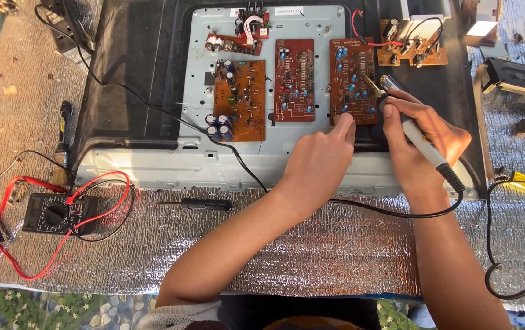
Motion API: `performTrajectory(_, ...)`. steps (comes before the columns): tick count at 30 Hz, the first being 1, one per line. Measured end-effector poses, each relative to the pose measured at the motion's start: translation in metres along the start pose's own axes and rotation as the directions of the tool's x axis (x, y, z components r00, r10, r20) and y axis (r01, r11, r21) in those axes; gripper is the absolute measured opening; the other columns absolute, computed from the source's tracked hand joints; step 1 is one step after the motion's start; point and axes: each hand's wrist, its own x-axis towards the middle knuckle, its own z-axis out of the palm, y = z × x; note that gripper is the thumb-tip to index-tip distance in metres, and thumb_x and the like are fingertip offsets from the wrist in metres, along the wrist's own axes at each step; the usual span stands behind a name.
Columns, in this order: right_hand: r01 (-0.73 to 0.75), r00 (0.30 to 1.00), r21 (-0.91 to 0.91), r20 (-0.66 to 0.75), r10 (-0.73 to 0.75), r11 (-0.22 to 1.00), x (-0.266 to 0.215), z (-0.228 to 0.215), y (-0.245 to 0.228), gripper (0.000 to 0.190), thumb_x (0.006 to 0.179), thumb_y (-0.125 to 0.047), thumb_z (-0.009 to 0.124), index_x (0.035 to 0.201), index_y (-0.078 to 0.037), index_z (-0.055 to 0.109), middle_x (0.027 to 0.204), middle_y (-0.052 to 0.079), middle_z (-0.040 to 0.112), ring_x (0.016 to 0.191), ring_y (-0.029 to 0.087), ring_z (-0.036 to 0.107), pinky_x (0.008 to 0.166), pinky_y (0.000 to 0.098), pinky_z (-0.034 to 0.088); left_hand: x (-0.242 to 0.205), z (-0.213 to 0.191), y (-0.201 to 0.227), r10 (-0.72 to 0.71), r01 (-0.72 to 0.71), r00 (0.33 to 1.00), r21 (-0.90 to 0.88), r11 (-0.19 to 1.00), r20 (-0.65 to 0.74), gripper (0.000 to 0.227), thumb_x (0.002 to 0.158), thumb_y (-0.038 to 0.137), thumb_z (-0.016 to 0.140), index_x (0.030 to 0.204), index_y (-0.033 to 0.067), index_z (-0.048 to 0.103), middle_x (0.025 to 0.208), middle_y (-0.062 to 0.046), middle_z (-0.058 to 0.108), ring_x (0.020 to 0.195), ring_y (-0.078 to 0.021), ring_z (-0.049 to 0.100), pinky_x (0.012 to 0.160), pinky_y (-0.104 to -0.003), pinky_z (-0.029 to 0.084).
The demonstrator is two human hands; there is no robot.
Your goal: Soldering electronic components on circuit boards inside a television chassis.
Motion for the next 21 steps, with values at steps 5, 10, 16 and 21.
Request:
performTrajectory(5, 0.031, 0.999, 0.007, -0.012, -0.031, 1.0, 0.003, 0.002, 0.001, 0.005, 0.109, 0.014, 0.074, 0.105, 0.012, 0.073, 0.115, 0.027, 0.076, 0.111, 0.037, 0.077, 0.092, 0.037, 0.061, 0.002, 0.0, -0.001, -0.006, 0.007, 1.0, -0.064, 0.998, 0.019, 0.036, 0.084, 0.013, 0.076, 0.119, 0.0063, 0.071, 0.117, -0.002, 0.051, 0.037, -0.0144, 0.06, 0.036, -0.026, 0.045)
performTrajectory(10, 0.005, 1.0, -0.054, -0.009, -0.006, 0.999, 0.003, 0.004, 0.002, 0.003, 0.108, 0.009, 0.076, 0.105, 0.009, 0.075, 0.117, 0.023, 0.077, 0.106, 0.033, 0.078, 0.084, 0.033, 0.06, 0.002, -0.001, -0.001, 0.007, 0.002, 0.997, -0.108, 0.994, 0.083, 0.052, 0.083, 0.045, 0.082, 0.115, 0.0054, 0.073, 0.117, -0.001, 0.051, 0.038, -0.0158, 0.061, 0.036, -0.027, 0.048)
performTrajectory(16, -0.017, 1.0, -0.012, -0.011, 0.017, 1.0, 0.004, 0.004, -0.003, 0.003, 0.106, 0.011, 0.074, 0.104, 0.009, 0.074, 0.117, 0.024, 0.076, 0.111, 0.034, 0.076, 0.09, 0.0327, 0.06, 0.003, 0.001, -0.001, 0.01, 0.001, 0.995, -0.111, 0.994, 0.097, 0.054, 0.085, 0.049, 0.079, 0.119, 0.0071, 0.072, 0.118, 0.0, 0.051, 0.04, -0.0165, 0.062, 0.037, -0.027, 0.047)
performTrajectory(21, -0.106, 0.994, -0.011, 0.007, 0.106, 0.994, 0.002, 0.005, -0.002, 0.002, 0.106, 0.004, 0.075, 0.107, 0.004, 0.076, 0.121, 0.021, 0.075, 0.115, 0.03, 0.074, 0.101, 0.033, 0.059, 0.003, 0.006, 0.0, 0.001, 0.008, 0.997, -0.111, 0.994, 0.082, 0.057, 0.083, 0.049, 0.08, 0.12, 0.0073, 0.07, 0.12, -0.001, 0.051, 0.046, -0.0187, 0.067, 0.042, -0.029, 0.051)
